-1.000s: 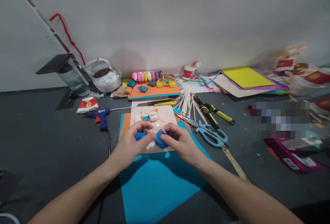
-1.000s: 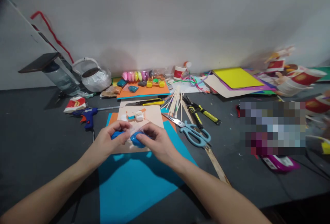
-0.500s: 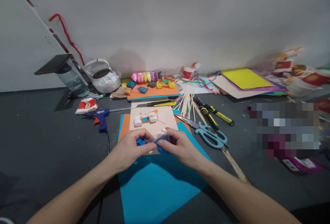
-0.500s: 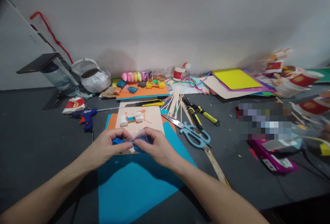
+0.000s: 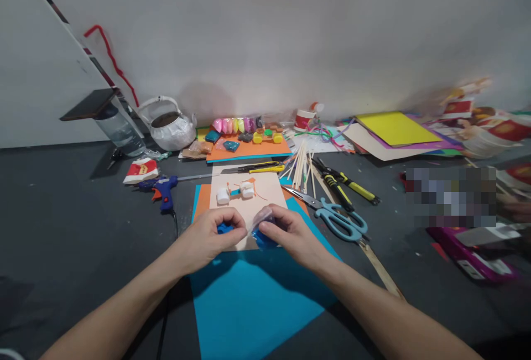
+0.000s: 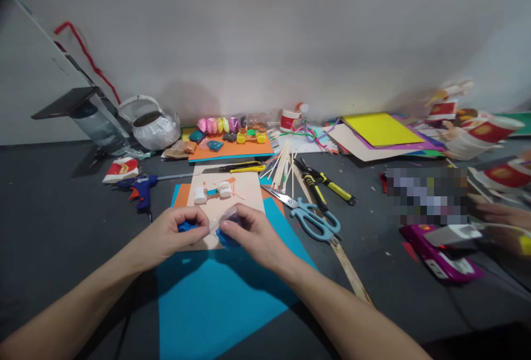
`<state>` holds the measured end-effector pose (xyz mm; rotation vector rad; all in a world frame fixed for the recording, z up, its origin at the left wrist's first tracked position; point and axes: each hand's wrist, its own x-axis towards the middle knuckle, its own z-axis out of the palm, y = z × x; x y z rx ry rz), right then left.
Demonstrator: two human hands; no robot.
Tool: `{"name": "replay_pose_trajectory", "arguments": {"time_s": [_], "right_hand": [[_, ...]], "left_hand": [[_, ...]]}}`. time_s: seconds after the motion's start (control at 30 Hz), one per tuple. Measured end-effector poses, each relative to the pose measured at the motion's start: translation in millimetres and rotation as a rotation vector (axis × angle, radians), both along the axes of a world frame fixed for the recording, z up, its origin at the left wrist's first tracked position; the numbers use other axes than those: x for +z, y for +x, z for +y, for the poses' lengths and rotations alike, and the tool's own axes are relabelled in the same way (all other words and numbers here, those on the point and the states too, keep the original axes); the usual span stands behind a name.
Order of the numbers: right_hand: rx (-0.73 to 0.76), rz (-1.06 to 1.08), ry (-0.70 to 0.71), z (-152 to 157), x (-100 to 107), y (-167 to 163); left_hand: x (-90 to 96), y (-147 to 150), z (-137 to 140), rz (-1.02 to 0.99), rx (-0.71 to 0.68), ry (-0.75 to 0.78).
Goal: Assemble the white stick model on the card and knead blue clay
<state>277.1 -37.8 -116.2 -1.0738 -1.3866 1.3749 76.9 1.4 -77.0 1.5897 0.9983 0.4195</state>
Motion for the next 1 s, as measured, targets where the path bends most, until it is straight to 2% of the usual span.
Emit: {"name": "replay_pose_trajectory", "arguments": {"time_s": [0.23,0.47,0.8,1.0], "right_hand": [[-0.038,-0.016,-0.017,-1,2,-1],[-0.041,-0.085,-0.008,-2,2,-1],[0.009,-0.153,-0.015,-3,7,-4],[0.010,-0.203,0.036,3,0,-2]], "left_hand": [[-3.3,2,-2,0.004,-0.046,0.006],[-10.3,9,-8,-0.070,0.015,-0.025],[-15.2,13,-4,-0.074,0.047,-0.084],[-14.4,14,-4,-0.045,0.112,-0.030]]}}
